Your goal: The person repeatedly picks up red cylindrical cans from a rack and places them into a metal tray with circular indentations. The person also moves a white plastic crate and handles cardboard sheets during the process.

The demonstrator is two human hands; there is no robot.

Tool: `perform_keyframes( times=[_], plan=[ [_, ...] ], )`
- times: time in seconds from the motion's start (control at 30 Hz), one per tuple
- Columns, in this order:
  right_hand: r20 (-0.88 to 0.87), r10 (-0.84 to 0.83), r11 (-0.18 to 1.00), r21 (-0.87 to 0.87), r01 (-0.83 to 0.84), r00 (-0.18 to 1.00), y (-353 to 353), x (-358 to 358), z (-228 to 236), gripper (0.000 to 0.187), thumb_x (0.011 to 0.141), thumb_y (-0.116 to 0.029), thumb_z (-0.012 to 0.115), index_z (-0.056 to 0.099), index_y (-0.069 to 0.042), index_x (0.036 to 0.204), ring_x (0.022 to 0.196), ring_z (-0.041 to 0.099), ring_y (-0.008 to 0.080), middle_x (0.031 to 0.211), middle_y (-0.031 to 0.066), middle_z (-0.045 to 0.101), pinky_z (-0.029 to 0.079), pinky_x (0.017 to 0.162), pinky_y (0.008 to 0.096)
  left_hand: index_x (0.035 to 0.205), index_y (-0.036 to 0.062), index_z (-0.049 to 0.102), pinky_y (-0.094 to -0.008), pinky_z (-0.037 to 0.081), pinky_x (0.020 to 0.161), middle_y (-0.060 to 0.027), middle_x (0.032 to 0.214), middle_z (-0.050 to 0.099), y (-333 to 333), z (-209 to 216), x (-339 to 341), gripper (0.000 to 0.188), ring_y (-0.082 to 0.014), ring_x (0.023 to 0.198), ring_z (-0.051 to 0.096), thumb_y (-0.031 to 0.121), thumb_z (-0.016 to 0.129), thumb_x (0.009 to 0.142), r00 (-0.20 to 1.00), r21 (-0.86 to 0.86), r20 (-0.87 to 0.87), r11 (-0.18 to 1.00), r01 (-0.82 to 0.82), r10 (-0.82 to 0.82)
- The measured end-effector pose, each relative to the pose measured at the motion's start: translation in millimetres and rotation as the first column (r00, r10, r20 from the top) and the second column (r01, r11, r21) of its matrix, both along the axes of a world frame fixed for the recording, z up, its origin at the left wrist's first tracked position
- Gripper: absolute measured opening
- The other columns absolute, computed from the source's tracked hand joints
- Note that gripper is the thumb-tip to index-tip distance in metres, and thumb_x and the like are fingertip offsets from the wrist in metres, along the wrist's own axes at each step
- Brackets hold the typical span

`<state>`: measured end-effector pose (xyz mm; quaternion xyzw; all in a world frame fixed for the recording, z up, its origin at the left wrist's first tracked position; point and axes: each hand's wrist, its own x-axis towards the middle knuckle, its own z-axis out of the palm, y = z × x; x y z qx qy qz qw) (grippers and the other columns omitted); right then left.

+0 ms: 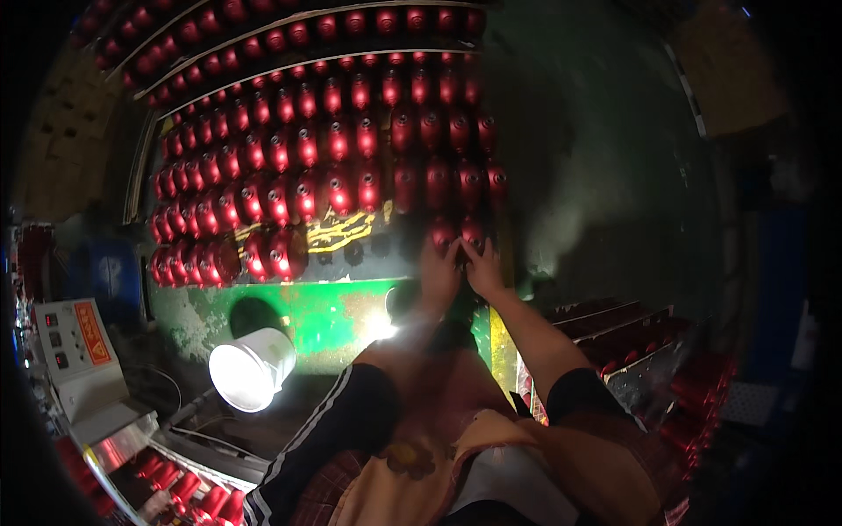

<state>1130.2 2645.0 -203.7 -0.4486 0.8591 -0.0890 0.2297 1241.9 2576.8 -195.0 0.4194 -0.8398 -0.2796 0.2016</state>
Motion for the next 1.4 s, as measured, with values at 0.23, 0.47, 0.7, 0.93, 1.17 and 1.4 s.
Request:
perform_keyframes(
  times=[0.23, 0.47, 0.7, 0.93, 1.17, 1.4],
  plan=[
    [0.165, -0.052, 0.888, -0.443, 0.121, 0.985, -22.7, -11.3, 1.2, 0.072, 0.067, -0.017, 0.077, 0.055, -0.025, 0.134, 0.12, 0.048, 0.0415, 0.143, 0.0241, 0.033, 0.044, 0.101, 0.046, 0.129, 0.0162, 0.058, -0.0494, 0.045, 0.095, -0.0248, 0.137, 0.041, -27.9, -8.0, -7.9, 0.056, -0.0439, 0.118, 0.049, 0.024, 0.074, 0.075, 0.99, 0.175, -0.139, 0.985, 0.007, 0.018],
    [0.058, -0.266, 0.918, -0.291, 0.271, 0.962, -18.0, -13.4, -5.0, 0.062, 0.074, -0.01, 0.074, 0.057, -0.033, 0.129, 0.127, 0.043, 0.0399, 0.142, 0.0191, 0.033, 0.04, 0.106, 0.0459, 0.129, 0.0219, 0.056, -0.0493, 0.039, 0.105, -0.0251, 0.148, 0.029, -30.0, -15.9, -11.8, 0.062, -0.0442, 0.129, 0.04, 0.01, 0.07, 0.07, 0.99, 0.184, -0.14, 0.981, 0.058, -0.033],
    [0.785, 0.023, 0.874, -0.316, 0.369, 0.619, 3.3, -69.3, 37.1, 0.073, 0.063, -0.009, 0.075, 0.054, -0.008, 0.133, 0.127, 0.048, 0.0269, 0.142, 0.013, 0.047, 0.043, 0.102, 0.0381, 0.133, 0.0138, 0.057, -0.0434, 0.034, 0.111, -0.0158, 0.134, 0.047, -32.1, 50.6, 97.7, 0.075, -0.036, 0.128, 0.044, 0.0, 0.063, 0.059, 0.927, 0.423, -0.337, 0.906, -0.01, 0.167],
    [0.993, 0.112, 0.947, -0.119, 0.299, 0.043, -71.5, -9.5, 125.0, 0.085, 0.062, -0.006, 0.063, 0.04, -0.006, 0.144, 0.129, 0.046, 0.0269, 0.139, 0.0109, 0.048, 0.032, 0.113, 0.0364, 0.144, 0.0052, 0.044, -0.0344, 0.045, 0.098, -0.0079, 0.127, 0.058, 31.4, 159.0, 286.8, 0.082, -0.0216, 0.114, 0.055, -0.004, 0.063, 0.065, 0.247, 0.893, -0.274, 0.341, -0.294, 0.93],
    [0.908, 0.031, 0.976, -0.119, -0.185, -0.418, -170.6, 228.4, 152.3, 0.06, 0.098, -0.033, 0.05, 0.029, -0.008, 0.149, 0.132, 0.044, 0.0279, 0.145, 0.0118, 0.042, 0.038, 0.11, 0.0461, 0.139, 0.0038, 0.045, -0.046, 0.048, 0.099, -0.0169, 0.134, 0.053, 96.9, 151.0, 424.5, 0.065, -0.0325, 0.117, 0.055, 0.017, 0.062, 0.078, -0.652, 0.81, -0.496, 0.575, -0.111, 0.573],
    [0.46, -0.678, 0.702, 0.173, -0.691, -0.573, -182.4, 511.4, 159.9, 0.06, 0.093, -0.047, 0.055, 0.047, -0.007, 0.137, 0.1, 0.06, 0.037, 0.125, 0.0227, 0.053, 0.057, 0.075, 0.0436, 0.138, 0.0048, 0.047, -0.0482, 0.05, 0.095, -0.0174, 0.134, 0.052, 77.7, 118.1, 570.2, 0.06, -0.0334, 0.113, 0.056, 0.028, 0.059, 0.084, -0.985, 0.428, -0.147, 0.904, 0.018, 0.089]
  ],
)
